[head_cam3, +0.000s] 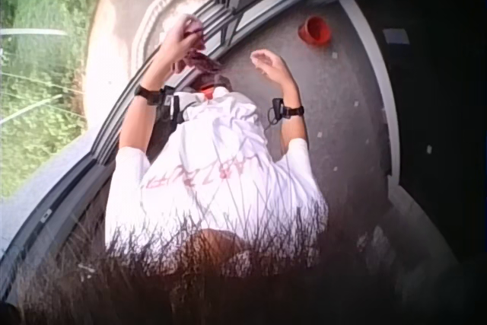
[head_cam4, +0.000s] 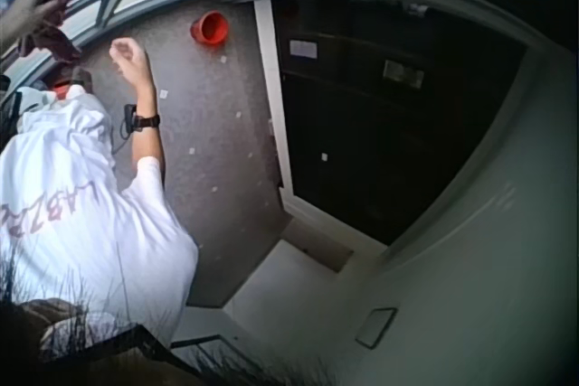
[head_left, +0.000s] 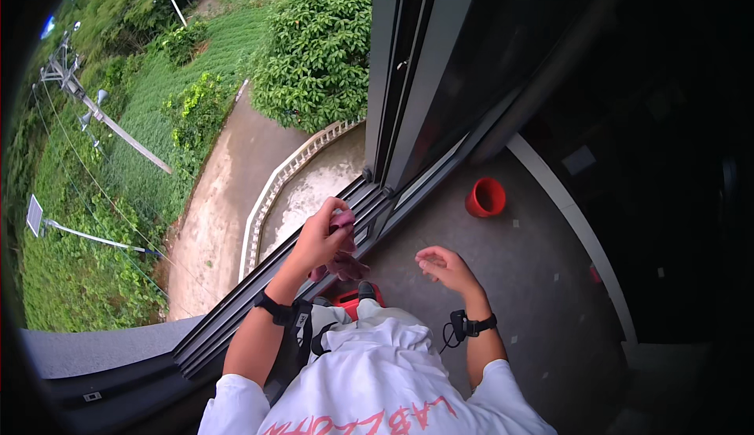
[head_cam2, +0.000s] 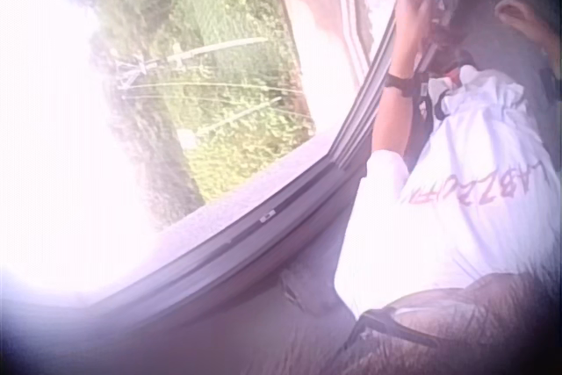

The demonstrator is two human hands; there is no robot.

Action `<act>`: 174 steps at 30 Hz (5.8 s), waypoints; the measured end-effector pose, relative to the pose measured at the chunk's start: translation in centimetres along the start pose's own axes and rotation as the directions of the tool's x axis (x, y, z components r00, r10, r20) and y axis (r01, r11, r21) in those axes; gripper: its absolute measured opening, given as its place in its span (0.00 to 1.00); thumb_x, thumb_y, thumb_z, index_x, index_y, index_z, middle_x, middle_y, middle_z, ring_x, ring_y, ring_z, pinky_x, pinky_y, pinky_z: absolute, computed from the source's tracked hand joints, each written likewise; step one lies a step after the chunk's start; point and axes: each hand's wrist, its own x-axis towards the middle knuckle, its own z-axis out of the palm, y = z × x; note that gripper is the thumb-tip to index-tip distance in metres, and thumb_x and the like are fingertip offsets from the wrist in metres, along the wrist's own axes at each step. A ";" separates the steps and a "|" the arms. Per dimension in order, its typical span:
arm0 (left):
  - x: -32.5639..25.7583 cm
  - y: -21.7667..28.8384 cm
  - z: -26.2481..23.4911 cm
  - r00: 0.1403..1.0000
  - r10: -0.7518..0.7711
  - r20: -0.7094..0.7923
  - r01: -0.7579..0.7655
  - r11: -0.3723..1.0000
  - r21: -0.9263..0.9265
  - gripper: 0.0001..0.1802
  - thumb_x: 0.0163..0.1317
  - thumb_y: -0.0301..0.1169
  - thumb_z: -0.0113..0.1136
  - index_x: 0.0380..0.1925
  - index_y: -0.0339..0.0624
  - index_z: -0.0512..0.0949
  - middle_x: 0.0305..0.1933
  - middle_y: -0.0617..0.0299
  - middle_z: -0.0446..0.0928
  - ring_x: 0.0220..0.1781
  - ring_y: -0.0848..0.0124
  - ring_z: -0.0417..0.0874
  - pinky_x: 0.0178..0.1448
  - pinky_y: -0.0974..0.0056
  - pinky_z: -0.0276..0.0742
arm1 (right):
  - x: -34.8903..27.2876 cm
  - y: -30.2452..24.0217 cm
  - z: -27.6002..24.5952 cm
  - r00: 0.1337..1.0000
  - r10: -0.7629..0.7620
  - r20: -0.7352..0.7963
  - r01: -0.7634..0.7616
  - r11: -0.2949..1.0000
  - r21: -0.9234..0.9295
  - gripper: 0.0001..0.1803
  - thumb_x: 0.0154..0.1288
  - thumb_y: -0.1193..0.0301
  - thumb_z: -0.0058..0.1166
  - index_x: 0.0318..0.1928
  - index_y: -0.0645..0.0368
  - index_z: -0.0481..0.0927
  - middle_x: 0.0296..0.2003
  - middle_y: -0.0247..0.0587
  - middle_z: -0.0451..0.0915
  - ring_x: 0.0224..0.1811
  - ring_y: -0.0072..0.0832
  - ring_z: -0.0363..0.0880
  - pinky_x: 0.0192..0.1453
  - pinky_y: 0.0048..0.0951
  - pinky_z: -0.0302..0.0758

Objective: The person wipes the metal track and frame of a large window with a cloth.

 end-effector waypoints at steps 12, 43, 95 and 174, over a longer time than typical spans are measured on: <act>11.3 -7.7 3.9 0.878 0.477 -0.045 -0.351 0.705 0.616 0.09 0.55 0.25 0.64 0.37 0.47 0.80 0.33 0.52 0.80 0.37 0.47 0.84 0.41 0.50 0.79 | -10.6 31.3 0.4 0.733 0.633 -0.250 -0.599 0.774 0.205 0.13 0.67 0.64 0.59 0.42 0.61 0.83 0.33 0.39 0.84 0.29 0.27 0.84 0.29 0.30 0.80; 12.4 -5.9 9.3 0.930 0.192 -0.312 0.079 0.727 0.682 0.12 0.61 0.34 0.61 0.38 0.39 0.73 0.30 0.45 0.83 0.35 0.45 0.85 0.39 0.42 0.79 | -17.8 35.8 1.9 0.590 0.793 -0.154 -0.631 0.572 0.524 0.15 0.68 0.63 0.54 0.50 0.58 0.80 0.37 0.44 0.85 0.33 0.34 0.85 0.34 0.34 0.83; 5.5 -5.2 3.1 0.968 0.251 0.019 -0.151 0.520 0.841 0.15 0.59 0.33 0.63 0.46 0.58 0.87 0.33 0.55 0.78 0.35 0.51 0.83 0.40 0.51 0.79 | -13.1 29.8 -0.2 0.616 0.761 -0.203 -0.700 0.647 0.302 0.13 0.70 0.65 0.55 0.47 0.61 0.80 0.34 0.43 0.84 0.26 0.29 0.83 0.25 0.28 0.79; -4.0 -9.2 1.4 0.940 0.332 -0.076 -0.110 0.507 0.855 0.06 0.57 0.30 0.60 0.32 0.41 0.80 0.36 0.56 0.75 0.29 0.59 0.84 0.33 0.55 0.81 | -6.3 19.9 0.9 0.646 0.738 -0.197 -0.755 0.656 -0.016 0.14 0.71 0.62 0.57 0.51 0.55 0.81 0.38 0.37 0.85 0.32 0.26 0.85 0.29 0.28 0.82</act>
